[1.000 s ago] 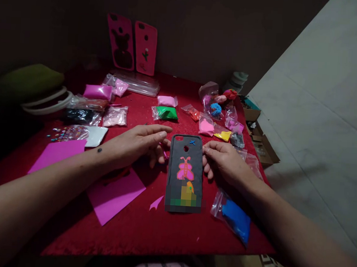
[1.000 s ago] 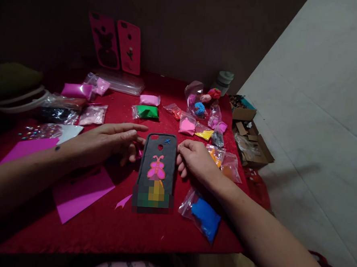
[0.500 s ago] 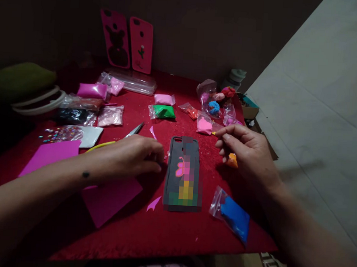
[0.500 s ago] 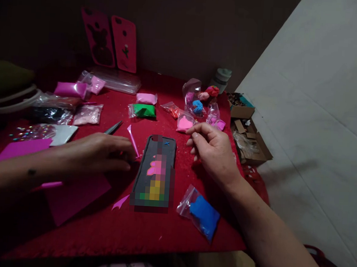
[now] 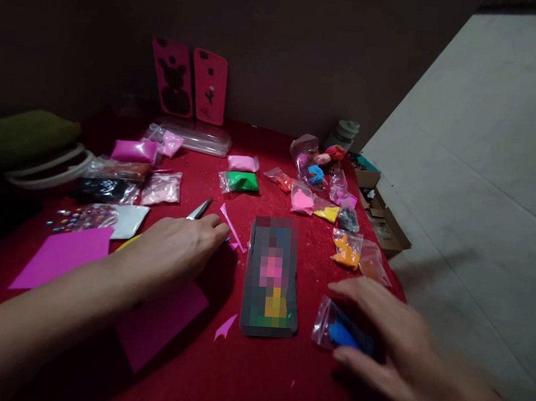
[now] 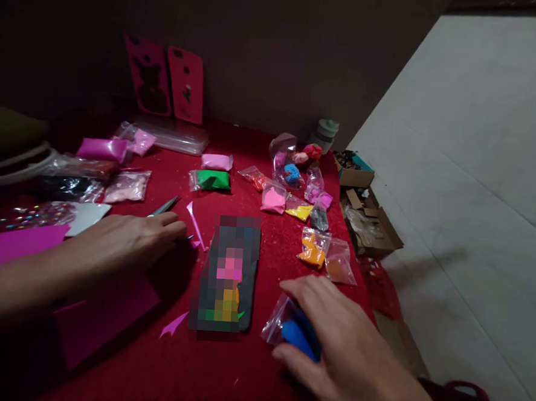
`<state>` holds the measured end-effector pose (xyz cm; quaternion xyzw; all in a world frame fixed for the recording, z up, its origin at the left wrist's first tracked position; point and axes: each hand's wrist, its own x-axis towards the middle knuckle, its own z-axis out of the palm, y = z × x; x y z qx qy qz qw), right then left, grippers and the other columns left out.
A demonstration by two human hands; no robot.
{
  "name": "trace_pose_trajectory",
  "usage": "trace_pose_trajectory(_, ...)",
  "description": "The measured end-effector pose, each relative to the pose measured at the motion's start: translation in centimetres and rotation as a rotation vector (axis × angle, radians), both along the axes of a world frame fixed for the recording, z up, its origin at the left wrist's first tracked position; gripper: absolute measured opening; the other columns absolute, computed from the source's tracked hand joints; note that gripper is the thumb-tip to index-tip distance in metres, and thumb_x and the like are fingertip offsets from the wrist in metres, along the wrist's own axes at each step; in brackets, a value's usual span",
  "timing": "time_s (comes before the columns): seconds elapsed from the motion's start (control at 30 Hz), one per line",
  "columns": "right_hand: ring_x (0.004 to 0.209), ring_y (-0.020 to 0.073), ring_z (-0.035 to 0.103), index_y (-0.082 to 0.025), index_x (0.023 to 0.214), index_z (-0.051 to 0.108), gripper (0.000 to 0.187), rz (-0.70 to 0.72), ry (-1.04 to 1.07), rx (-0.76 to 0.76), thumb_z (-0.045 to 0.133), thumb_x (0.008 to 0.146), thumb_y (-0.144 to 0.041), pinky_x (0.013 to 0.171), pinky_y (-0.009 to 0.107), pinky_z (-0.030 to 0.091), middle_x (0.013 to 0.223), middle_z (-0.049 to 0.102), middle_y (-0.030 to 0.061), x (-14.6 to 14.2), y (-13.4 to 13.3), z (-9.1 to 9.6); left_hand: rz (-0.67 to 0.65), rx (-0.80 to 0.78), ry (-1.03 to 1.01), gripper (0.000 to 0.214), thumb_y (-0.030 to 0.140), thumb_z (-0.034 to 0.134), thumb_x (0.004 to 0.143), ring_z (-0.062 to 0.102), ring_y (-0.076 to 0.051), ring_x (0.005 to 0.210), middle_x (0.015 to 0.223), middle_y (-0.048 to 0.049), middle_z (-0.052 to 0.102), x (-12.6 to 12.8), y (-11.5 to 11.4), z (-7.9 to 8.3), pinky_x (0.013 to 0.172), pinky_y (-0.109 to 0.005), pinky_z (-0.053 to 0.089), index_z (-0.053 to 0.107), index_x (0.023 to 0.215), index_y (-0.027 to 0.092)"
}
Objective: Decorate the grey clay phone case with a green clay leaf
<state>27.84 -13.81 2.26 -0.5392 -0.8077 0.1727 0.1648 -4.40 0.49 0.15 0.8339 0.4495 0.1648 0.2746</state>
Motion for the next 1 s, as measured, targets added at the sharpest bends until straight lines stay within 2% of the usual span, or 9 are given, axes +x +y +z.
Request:
trace_pose_trajectory(0.1, 0.112, 0.0278, 0.069, -0.029, 0.136, 0.051, 0.049, 0.021, -0.117, -0.005, 0.067, 0.090, -0.028, 0.090, 0.042, 0.061, 0.126, 0.068, 0.0108, 0.2, -1.5, -2.2, 0.002, 0.075, 0.311, 0.019, 0.002, 0.053, 0.075, 0.036, -0.014, 0.048, 0.074, -0.0057, 0.055, 0.5, -0.4, 0.5, 0.052, -0.034, 0.011, 0.057, 0.070, 0.020)
trace_pose_trajectory(0.17, 0.110, 0.0282, 0.068, -0.026, 0.135, 0.048, 0.044, -0.025, -0.138, 0.048, 0.062, 0.093, -0.028, 0.090, 0.044, 0.061, 0.123, 0.068, 0.0121, 0.3, -1.1, -3.0, 0.008, 0.101, 0.378, 0.020, 0.001, 0.053, 0.074, 0.031, -0.013, 0.046, 0.072, -0.0045, 0.052, 0.8, -0.7, 0.8, 0.051, -0.034, 0.010, 0.054, 0.069, 0.020)
trace_pose_trajectory(0.33, 0.102, 0.0288, 0.068, -0.022, 0.123, 0.055, 0.025, -0.058, -0.227, 0.251, 0.053, 0.098, -0.022, 0.085, 0.045, 0.059, 0.113, 0.069, 0.0130, 0.5, 0.9, -3.1, -0.026, 0.183, 0.318, 0.018, 0.005, 0.055, 0.078, 0.030, -0.012, 0.046, 0.070, -0.0032, 0.051, 1.4, -1.6, 1.0, 0.049, -0.033, 0.010, 0.052, 0.069, 0.020)
trace_pose_trajectory(0.47, 0.092, 0.0245, 0.066, -0.020, 0.108, 0.061, 0.013, 0.002, -0.255, 0.289, 0.051, 0.099, -0.019, 0.077, 0.038, 0.056, 0.103, 0.068, 0.0107, 0.6, 2.8, -2.1, -0.107, 0.307, 0.272, 0.017, 0.009, 0.053, 0.085, 0.039, -0.013, 0.049, 0.070, -0.0030, 0.056, 1.8, -2.2, 0.8, 0.050, -0.033, 0.011, 0.053, 0.072, 0.020)
trace_pose_trajectory(0.6, 0.085, 0.0224, 0.064, -0.017, 0.095, 0.062, 0.014, 0.098, -0.184, 0.378, 0.050, 0.100, -0.017, 0.074, 0.035, 0.052, 0.091, 0.067, 0.0094, -1.5, 8.0, 0.2, -0.137, 0.429, 0.412, 0.015, 0.009, 0.051, 0.090, 0.045, -0.014, 0.050, 0.072, -0.0017, 0.059, 2.1, -2.2, 0.2, 0.049, -0.032, 0.013, 0.058, 0.080, 0.019)
trace_pose_trajectory(0.73, 0.101, 0.0243, 0.063, -0.013, 0.104, 0.066, 0.012, 0.223, -0.210, 0.308, 0.058, 0.095, -0.016, 0.089, 0.035, 0.050, 0.107, 0.069, 0.0132, -6.8, 15.7, 1.9, -0.137, 0.465, 0.437, 0.018, 0.008, 0.048, 0.093, 0.053, -0.016, 0.053, 0.075, -0.0030, 0.062, 2.2, -2.0, -0.3, 0.049, -0.032, 0.013, 0.061, 0.085, 0.018)
trace_pose_trajectory(0.8, 0.110, 0.0254, 0.060, -0.012, 0.113, 0.066, 0.021, 0.212, -0.326, 0.302, 0.059, 0.094, -0.017, 0.097, 0.036, 0.047, 0.118, 0.068, 0.0142, -9.7, 18.7, 1.9, -0.137, 0.477, 0.434, 0.018, 0.008, 0.047, 0.093, 0.055, -0.017, 0.054, 0.076, -0.0040, 0.064, 2.2, -2.0, -0.4, 0.048, -0.032, 0.013, 0.061, 0.086, 0.018)
trace_pose_trajectory(0.87, 0.111, 0.0267, 0.059, -0.011, 0.118, 0.065, 0.026, 0.200, -0.419, 0.298, 0.057, 0.095, -0.019, 0.097, 0.036, 0.046, 0.121, 0.067, 0.0146, -12.0, 20.8, 1.3, -0.137, 0.491, 0.425, 0.017, 0.009, 0.048, 0.093, 0.057, -0.017, 0.054, 0.075, -0.0042, 0.065, 2.2, -1.9, -0.5, 0.047, -0.032, 0.014, 0.061, 0.086, 0.017)
trace_pose_trajectory(1.0, 0.104, 0.0293, 0.059, -0.008, 0.117, 0.067, 0.028, 0.181, -0.466, 0.305, 0.053, 0.094, -0.015, 0.088, 0.039, 0.047, 0.122, 0.066, 0.0203, -14.3, 22.5, -0.6, -0.124, 0.526, 0.385, 0.018, 0.010, 0.048, 0.093, 0.058, -0.017, 0.055, 0.073, -0.0046, 0.065, 2.3, -1.8, -1.1, 0.046, -0.032, 0.014, 0.062, 0.085, 0.017)
